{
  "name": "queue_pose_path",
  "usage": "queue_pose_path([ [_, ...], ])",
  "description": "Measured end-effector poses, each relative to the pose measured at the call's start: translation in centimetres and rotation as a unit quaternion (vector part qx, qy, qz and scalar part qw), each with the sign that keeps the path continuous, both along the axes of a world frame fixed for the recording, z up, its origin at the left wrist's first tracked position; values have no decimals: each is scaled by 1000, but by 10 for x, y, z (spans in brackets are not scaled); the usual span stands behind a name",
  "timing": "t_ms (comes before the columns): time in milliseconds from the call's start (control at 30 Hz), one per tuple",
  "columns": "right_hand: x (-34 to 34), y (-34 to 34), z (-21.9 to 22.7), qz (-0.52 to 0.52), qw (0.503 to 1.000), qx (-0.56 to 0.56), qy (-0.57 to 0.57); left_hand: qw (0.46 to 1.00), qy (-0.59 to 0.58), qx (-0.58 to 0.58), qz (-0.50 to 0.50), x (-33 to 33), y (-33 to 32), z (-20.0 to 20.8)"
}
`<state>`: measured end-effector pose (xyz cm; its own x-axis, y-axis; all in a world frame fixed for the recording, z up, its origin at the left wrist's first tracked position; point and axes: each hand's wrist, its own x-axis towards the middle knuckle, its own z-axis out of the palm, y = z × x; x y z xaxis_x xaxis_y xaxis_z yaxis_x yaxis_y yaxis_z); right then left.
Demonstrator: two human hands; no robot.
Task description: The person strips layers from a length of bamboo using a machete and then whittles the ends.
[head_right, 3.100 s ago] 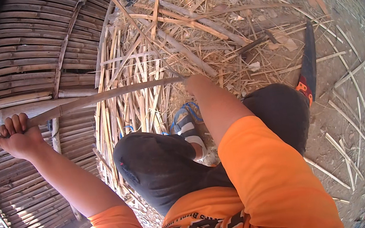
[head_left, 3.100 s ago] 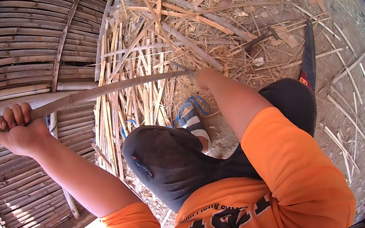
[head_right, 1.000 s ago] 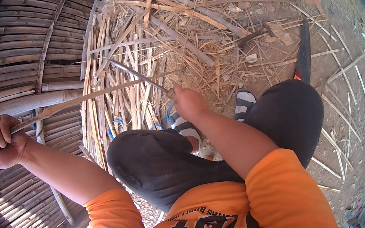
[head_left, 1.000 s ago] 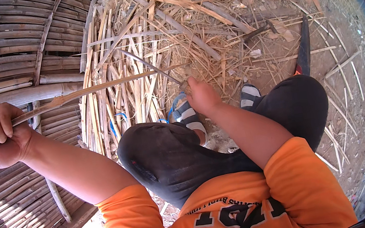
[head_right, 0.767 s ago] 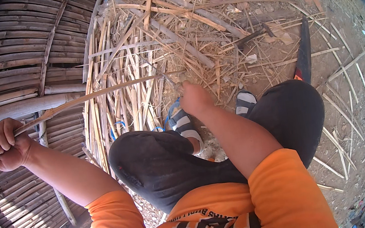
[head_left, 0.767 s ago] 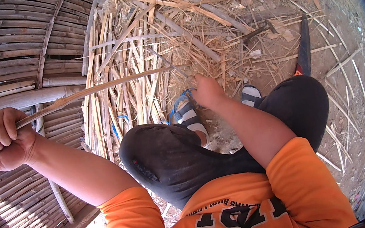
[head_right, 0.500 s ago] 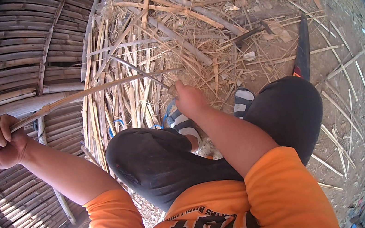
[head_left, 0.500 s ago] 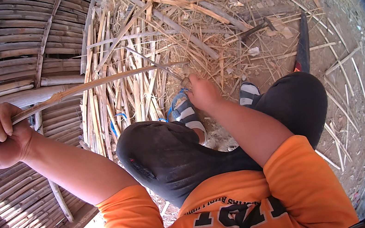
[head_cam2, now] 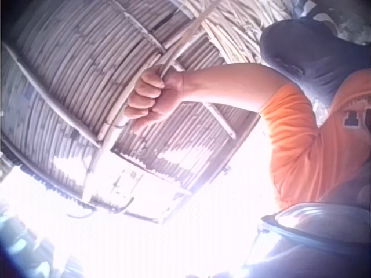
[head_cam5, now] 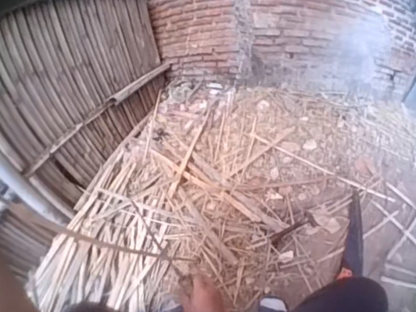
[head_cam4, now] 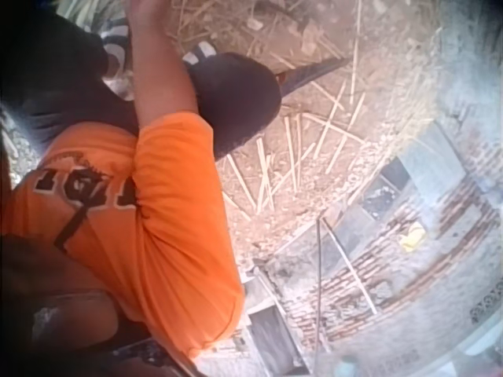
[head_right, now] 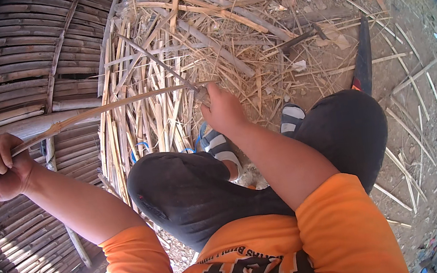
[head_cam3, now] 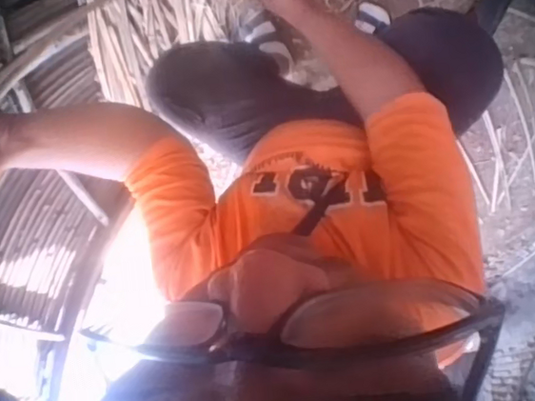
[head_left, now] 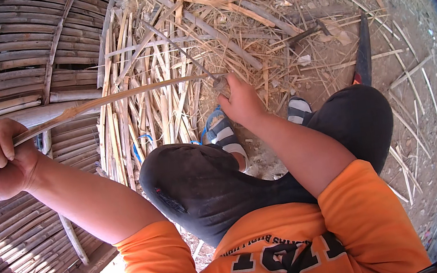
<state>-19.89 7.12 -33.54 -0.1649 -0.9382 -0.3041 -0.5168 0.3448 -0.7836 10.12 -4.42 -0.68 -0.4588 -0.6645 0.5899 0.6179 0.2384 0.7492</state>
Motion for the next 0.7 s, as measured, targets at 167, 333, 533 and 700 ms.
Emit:
queue_pose_path([
  [167,-14,29,-109,9,987,133,92,1000,2,15,-15,-4,-2,1],
  [333,-14,18,-85,-2,989,139,50,999,9,14,34,1,-3,-1],
  [533,4,2,-16,12,998,54,14,994,11,15,106,14,-1,-1],
  [700,-7,26,-106,20,974,205,90,969,35,14,243,12,0,-7],
])
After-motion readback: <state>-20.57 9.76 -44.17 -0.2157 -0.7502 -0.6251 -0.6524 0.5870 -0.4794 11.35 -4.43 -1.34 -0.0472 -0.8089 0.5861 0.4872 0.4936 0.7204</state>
